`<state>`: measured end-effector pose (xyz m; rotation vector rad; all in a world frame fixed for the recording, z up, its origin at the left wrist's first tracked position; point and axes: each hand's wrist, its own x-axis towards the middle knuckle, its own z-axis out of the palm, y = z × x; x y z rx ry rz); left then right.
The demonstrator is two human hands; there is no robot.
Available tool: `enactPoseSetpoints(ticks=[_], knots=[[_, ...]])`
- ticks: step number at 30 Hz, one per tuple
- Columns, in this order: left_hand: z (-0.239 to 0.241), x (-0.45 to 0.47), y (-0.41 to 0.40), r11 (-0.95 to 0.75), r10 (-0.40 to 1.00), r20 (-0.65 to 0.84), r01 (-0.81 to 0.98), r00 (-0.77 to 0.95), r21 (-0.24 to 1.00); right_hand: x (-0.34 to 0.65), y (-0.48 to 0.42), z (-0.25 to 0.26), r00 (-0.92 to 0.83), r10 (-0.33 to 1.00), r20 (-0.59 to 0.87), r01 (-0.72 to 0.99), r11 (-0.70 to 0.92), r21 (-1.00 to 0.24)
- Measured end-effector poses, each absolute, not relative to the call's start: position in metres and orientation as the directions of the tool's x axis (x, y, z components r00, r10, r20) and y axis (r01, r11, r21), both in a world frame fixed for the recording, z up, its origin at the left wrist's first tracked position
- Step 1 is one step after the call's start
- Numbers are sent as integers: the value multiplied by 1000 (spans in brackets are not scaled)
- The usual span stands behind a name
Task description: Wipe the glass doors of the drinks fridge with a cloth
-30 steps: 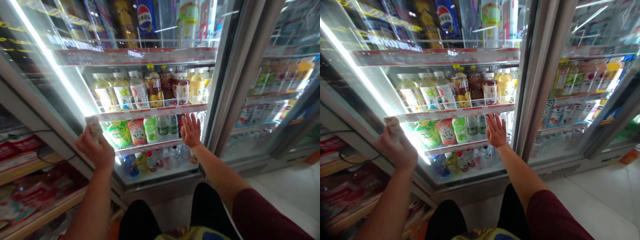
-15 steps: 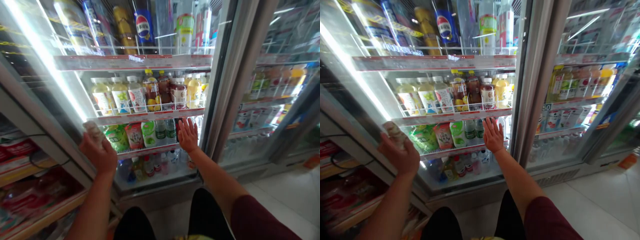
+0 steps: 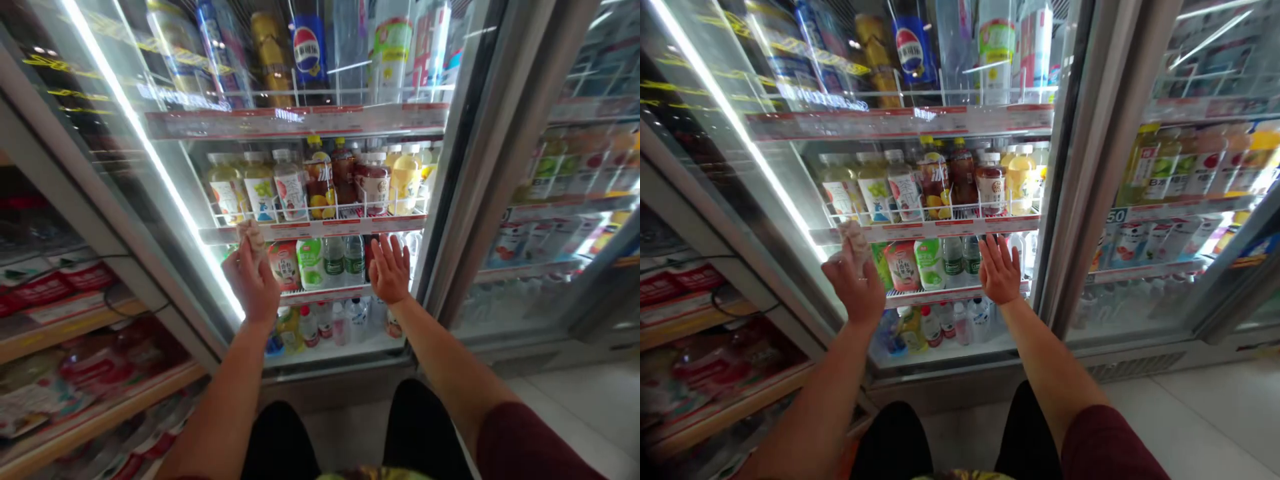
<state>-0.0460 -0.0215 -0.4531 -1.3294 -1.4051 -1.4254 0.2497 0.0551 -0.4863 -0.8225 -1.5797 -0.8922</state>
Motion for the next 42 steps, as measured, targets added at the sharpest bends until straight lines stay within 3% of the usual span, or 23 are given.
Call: enactPoseSetpoints(ticks=[3, 6, 8, 15, 18, 20, 23, 30, 32, 37, 39, 42], knots=[[-477, -18, -26, -161, 164, 974, 970, -156, 182, 249, 54, -485, -171, 31, 985, 869, 476, 136], [-526, 15, -37, -209, 223, 975, 977, 6, 42, 249, 53, -485, -169, 26, 985, 873, 467, 138], [-534, 22, -39, -232, 254, 964, 972, 81, -20, 250, 53, -485, -176, 45, 983, 874, 466, 135], [-438, -7, -13, -206, 119, 990, 974, -71, 95, 249, 54, -488, -165, 62, 984, 874, 471, 117], [-470, 12, -22, -194, 160, 986, 978, -51, 82, 248, 53, -488, -166, 59, 984, 875, 469, 119], [-507, 31, -33, -208, 249, 964, 977, 92, -40, 248, 53, -488, -164, 47, 985, 876, 466, 124], [-531, 44, -38, -230, 293, 939, 967, 179, -112, 247, 53, -488, -162, 49, 986, 871, 476, 119], [-436, 36, -14, -248, 86, 996, 969, 19, 3, 244, 54, -490, -155, 40, 987, 857, 502, 114], [-448, 44, -17, -249, 87, 996, 969, 18, 4, 244, 54, -490, -154, 34, 987, 856, 504, 116], [-511, 62, -32, -285, 252, 949, 952, 190, -115, 247, 55, -489, -166, 49, 985, 853, 508, 119], [-499, 58, -30, -297, 258, 949, 950, 182, -101, 248, 55, -489, -169, 58, 984, 854, 507, 117], [-448, 41, -17, -275, 183, 983, 961, 32, 19, 248, 55, -491, -171, 53, 984, 860, 495, 123]])
